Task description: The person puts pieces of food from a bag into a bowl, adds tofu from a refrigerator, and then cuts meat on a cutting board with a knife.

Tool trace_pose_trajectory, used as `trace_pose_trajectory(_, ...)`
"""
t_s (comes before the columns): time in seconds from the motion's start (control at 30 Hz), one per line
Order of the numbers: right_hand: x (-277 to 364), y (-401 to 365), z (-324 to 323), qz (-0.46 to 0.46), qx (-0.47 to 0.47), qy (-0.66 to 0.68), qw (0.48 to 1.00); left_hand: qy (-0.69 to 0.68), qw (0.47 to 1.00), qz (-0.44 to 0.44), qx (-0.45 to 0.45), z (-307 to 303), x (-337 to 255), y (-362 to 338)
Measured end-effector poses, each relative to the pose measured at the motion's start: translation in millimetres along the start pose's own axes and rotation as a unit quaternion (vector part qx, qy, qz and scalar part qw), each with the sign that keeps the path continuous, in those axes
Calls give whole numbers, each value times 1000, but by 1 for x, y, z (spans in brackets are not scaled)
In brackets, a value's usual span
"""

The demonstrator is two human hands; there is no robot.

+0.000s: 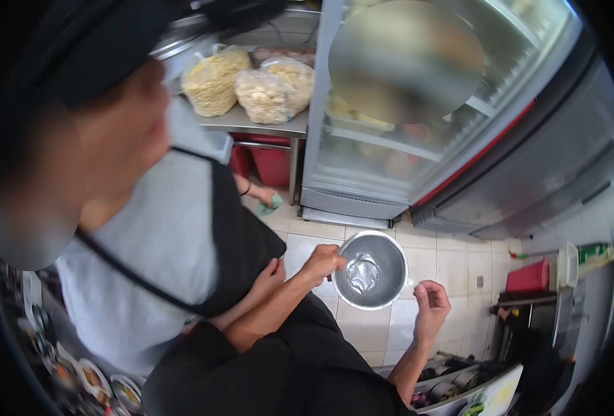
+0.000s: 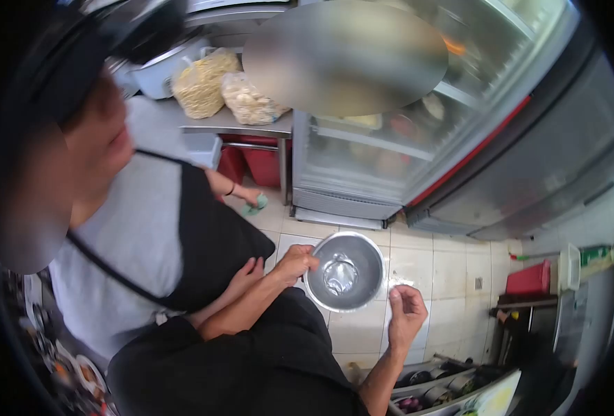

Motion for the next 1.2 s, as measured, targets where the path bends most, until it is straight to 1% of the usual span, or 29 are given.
trace_pose_trajectory(0.07,-6,6,-15,2,-20,4,1000,38,999,3,8,6,-3,-12)
trace_pose_trajectory(0.1,-14,10,-23,-18,-26,-6,999,47,999,11,23,4,15,-7)
trace_pose_trajectory(0.17,-23,13,-42,-28,-26,11,999,82,996,-22,19,15,17,-32)
trace_pose_trajectory(0.2,-31,13,-51,-33,-8,16,999,101,994,-20,27,17,31,-38)
trace_pose_trajectory(0.27,-58,12,-72,18,-39,54,998,138,989,-26,36,16,64,-46)
trace_pose_trajectory(0.3,-67,9,-79,22,-31,59,998,156,987,-35,37,15,78,-51)
trace_pose_trajectory(0.37,-93,-6,-98,118,-69,85,987,189,978,-79,48,9,92,-68)
trace_pose_trajectory(0.43,-149,-30,-121,167,-98,-21,981,206,974,-84,45,-7,114,-76)
trace_pose_trajectory(0.47,-178,-46,-130,195,-73,-70,976,224,970,-86,46,-19,126,-78)
trace_pose_trajectory(0.5,-208,-67,-137,220,-47,-118,967,244,966,-70,41,-36,136,-82)
trace_pose_trajectory(0.53,-243,-88,-141,296,-34,-120,947,242,961,-133,10,-46,125,-96)
trace_pose_trajectory(0.57,-306,-110,-157,240,75,-238,938,273,949,-157,4,-59,120,-104)
trace_pose_trajectory(0.6,-310,-131,-139,243,159,-279,915,200,960,-188,-51,-78,125,-111)
trace_pose_trajectory(0.63,-322,-159,-134,402,95,-226,882,169,959,-205,-102,-99,126,-118)
trace_pose_trajectory(0.67,-307,-176,-115,446,126,-263,846,139,952,-224,-153,-114,119,-129)
trace_pose_trajectory(0.7,-286,-181,-87,425,168,-326,828,142,952,-227,-152,-134,121,-133)
trace_pose_trajectory(0.77,-282,-187,-39,452,176,-285,827,38,941,-228,-245,-183,132,-145)
trace_pose_trajectory(0.83,-305,-190,10,382,253,-298,837,7,928,-195,-318,-222,111,-159)
trace_pose_trajectory(0.87,-318,-183,41,286,315,-365,828,4,921,-199,-335,-243,100,-163)
trace_pose_trajectory(0.9,-318,-175,73,187,370,-427,804,15,923,-208,-323,-261,90,-166)
trace_pose_trajectory(0.93,-272,-161,116,233,349,-395,817,9,918,-160,-364,-281,74,-169)
trace_pose_trajectory(0.97,-262,-148,158,197,374,-389,819,2,909,-108,-403,-300,57,-167)
trace_pose_trajectory(1.0,-266,-137,196,181,392,-364,825,12,913,-108,-392,-315,43,-160)
trace_pose_trajectory(1.03,-243,-121,237,135,389,-341,845,1,905,-60,-420,-333,27,-156)
trace_pose_trajectory(1.07,-233,-102,277,124,391,-304,860,-10,894,-16,-448,-348,12,-155)
trace_pose_trajectory(1.1,-213,-75,315,41,368,-293,881,0,897,-19,-441,-358,-2,-149)
trace_pose_trajectory(1.13,-198,-45,348,21,321,-239,916,13,899,19,-438,-366,-22,-139)
trace_pose_trajectory(1.17,-168,-4,379,-55,318,-183,929,26,898,58,-435,-372,-42,-129)
trace_pose_trajectory(1.2,-131,35,398,-101,257,-220,936,13,902,91,-421,-379,-56,-117)
Point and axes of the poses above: each hand's wrist, its own y-axis towards the middle knuckle, its own z-axis out of the palm, x = y × z, the point moved 5 cm from there along y, towards the middle knuckle, and after that the axes turned 7 degrees about -y, right-handed, at the moved point
